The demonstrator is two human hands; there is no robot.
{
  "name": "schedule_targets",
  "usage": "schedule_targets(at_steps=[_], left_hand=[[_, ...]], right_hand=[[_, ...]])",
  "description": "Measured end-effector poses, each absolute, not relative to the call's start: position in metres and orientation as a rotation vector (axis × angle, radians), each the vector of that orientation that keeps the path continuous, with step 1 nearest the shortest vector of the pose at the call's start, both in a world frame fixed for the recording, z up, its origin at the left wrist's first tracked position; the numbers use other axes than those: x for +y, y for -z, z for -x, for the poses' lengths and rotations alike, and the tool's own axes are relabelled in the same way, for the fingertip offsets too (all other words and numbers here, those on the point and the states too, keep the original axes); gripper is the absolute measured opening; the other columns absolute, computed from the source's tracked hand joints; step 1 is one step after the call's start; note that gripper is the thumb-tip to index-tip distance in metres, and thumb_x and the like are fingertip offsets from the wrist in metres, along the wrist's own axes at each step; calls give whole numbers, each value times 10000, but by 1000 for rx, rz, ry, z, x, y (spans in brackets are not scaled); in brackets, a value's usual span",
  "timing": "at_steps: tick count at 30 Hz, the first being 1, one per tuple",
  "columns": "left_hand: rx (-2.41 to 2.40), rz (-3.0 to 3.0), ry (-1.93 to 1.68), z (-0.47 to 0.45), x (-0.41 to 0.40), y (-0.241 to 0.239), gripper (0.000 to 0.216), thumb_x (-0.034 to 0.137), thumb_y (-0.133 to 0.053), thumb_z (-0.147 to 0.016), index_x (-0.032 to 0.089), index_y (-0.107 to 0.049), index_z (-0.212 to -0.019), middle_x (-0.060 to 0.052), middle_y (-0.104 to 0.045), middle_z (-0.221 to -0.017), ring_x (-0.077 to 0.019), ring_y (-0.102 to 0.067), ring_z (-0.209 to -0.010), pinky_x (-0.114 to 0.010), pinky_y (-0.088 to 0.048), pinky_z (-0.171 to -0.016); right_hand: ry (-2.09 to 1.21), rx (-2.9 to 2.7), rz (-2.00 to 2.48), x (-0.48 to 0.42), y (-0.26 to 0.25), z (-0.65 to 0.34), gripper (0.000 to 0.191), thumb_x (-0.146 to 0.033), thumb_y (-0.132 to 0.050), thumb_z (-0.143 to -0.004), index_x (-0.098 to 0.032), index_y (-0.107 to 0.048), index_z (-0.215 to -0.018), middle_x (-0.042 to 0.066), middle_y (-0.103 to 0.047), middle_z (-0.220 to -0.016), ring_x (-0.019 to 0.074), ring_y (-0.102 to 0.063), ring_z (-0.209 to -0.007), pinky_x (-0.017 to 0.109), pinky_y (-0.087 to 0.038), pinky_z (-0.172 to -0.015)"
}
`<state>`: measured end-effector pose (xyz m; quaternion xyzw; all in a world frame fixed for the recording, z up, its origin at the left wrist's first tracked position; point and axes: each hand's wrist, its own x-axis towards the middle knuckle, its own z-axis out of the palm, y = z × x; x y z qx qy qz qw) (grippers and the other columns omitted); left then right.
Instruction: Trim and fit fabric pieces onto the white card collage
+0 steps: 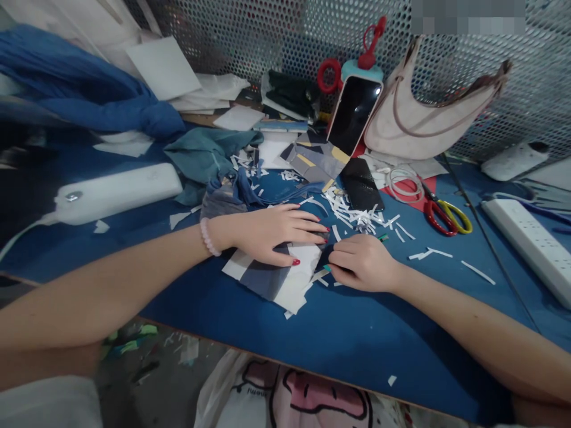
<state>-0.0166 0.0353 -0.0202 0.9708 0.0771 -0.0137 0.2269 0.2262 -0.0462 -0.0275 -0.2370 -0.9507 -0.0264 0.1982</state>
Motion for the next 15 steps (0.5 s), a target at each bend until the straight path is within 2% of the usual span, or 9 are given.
schedule_targets(at_steps=[5, 10, 12, 15], left_hand=[[202, -2696, 38, 16, 35, 19, 586, 443, -489, -970, 226, -460, -1514, -91, -396, -1610, -316, -319, -1502, -522, -74, -1257], [208, -2721, 53, 16, 34, 20, 596, 439, -479, -970, 208, -449, -1519, -103, -371, -1622, -315, -290, -1513, -531, -84, -1250], [206, -2720, 42, 15, 34, 21, 595, 444, -480, -968, 213, -454, -1516, -104, -385, -1615, -323, -295, -1510, -536, -98, -1246], [203, -2716, 27, 16, 34, 21, 586, 448, -485, -967, 230, -464, -1511, -98, -407, -1604, -326, -311, -1502, -529, -101, -1247]], right_hand=[[42, -2647, 639, -46, 26, -228, 441, -221, -361, -1019, -200, -526, -610, -24, -481, -524, 106, -417, -473, 248, -307, -496], [104, -2614, 543, -55, 25, -226, 548, -522, -329, -1068, -172, -610, -754, -1, -550, -595, 123, -484, -528, 262, -339, -521], [152, -2636, 473, -61, 25, -222, 476, -463, -361, -1077, -161, -631, -827, -10, -551, -607, 123, -487, -541, 270, -332, -530], [206, -2663, 454, -69, 24, -213, 319, -241, -401, -1068, -158, -646, -882, -29, -539, -603, 117, -474, -543, 275, -323, -532]])
